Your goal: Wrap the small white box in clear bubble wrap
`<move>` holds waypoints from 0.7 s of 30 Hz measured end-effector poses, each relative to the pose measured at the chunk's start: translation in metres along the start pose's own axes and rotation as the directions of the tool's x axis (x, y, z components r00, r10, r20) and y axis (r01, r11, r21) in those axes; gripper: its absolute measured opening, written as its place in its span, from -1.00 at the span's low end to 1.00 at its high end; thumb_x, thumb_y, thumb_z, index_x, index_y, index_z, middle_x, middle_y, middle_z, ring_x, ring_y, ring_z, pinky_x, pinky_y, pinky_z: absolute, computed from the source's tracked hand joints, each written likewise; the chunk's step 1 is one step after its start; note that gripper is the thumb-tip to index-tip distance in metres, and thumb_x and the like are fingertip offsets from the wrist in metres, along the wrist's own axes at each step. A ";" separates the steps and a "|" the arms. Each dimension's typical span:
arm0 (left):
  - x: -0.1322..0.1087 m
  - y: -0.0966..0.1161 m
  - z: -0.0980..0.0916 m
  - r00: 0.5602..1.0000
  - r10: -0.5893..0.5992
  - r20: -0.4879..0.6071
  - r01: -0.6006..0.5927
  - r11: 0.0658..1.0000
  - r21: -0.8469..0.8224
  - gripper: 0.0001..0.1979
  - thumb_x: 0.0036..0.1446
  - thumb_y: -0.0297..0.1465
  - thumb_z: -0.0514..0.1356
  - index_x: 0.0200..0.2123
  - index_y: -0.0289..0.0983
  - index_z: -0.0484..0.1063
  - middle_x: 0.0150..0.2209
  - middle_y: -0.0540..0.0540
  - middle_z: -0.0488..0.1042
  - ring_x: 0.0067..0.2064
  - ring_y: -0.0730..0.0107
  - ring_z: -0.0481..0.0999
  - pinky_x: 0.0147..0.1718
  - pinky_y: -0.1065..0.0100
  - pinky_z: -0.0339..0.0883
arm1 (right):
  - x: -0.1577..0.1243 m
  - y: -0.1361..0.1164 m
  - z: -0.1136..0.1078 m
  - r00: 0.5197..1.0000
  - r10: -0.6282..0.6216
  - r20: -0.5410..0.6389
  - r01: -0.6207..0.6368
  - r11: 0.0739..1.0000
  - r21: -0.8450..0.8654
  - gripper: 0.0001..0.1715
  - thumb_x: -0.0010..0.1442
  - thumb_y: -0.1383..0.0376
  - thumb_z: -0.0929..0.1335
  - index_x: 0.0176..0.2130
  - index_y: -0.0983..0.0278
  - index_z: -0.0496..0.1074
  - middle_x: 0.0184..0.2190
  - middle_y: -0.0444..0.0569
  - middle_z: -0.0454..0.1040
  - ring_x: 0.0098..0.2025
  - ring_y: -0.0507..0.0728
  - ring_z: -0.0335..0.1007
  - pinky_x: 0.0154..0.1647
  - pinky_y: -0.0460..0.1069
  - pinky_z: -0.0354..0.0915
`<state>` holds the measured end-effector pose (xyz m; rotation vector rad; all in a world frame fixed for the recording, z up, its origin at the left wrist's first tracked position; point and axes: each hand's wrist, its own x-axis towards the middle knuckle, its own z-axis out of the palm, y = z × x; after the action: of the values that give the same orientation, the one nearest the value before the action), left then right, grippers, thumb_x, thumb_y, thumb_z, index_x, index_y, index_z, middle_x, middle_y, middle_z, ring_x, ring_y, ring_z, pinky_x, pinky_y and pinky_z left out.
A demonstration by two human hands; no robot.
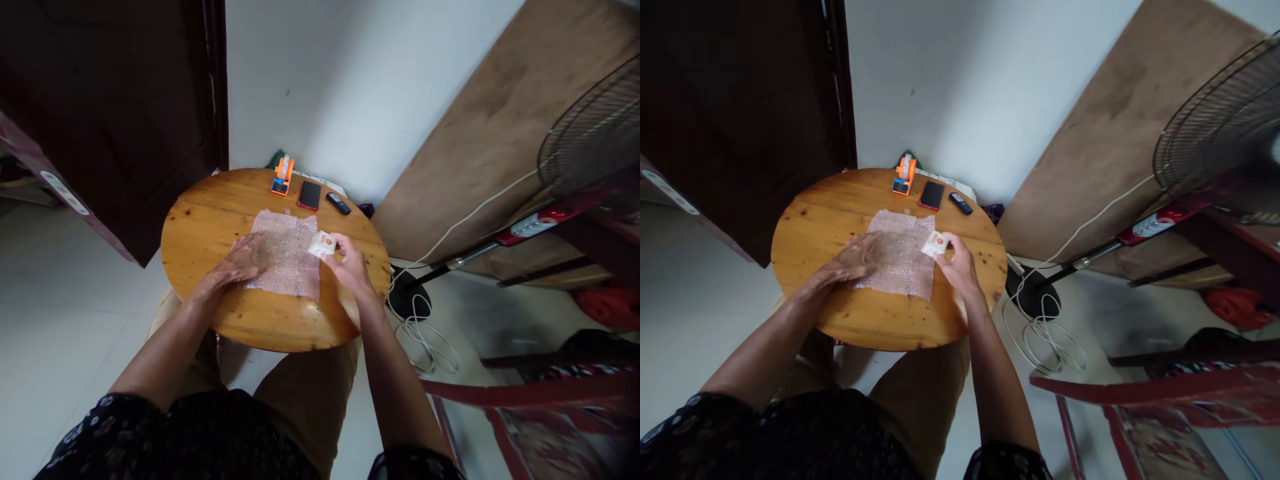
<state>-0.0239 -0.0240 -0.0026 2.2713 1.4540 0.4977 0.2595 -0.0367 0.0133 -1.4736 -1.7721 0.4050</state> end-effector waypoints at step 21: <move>0.004 0.001 0.005 0.999 -0.035 0.002 0.034 0.998 0.059 -0.28 0.16 -0.23 0.16 0.36 -0.26 0.13 0.39 -0.22 0.20 0.41 0.03 0.16 0.39 0.05 0.04 | -0.001 -0.009 0.059 0.968 -0.085 0.236 0.070 0.995 0.071 -0.30 0.09 0.38 0.35 0.23 0.23 0.34 0.11 0.00 0.54 0.10 0.13 0.49 0.15 0.05 0.37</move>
<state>-0.0190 -0.0218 -0.0061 2.2870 1.5228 0.4458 0.2102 -0.0268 -0.0195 -1.3523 -1.9796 0.6131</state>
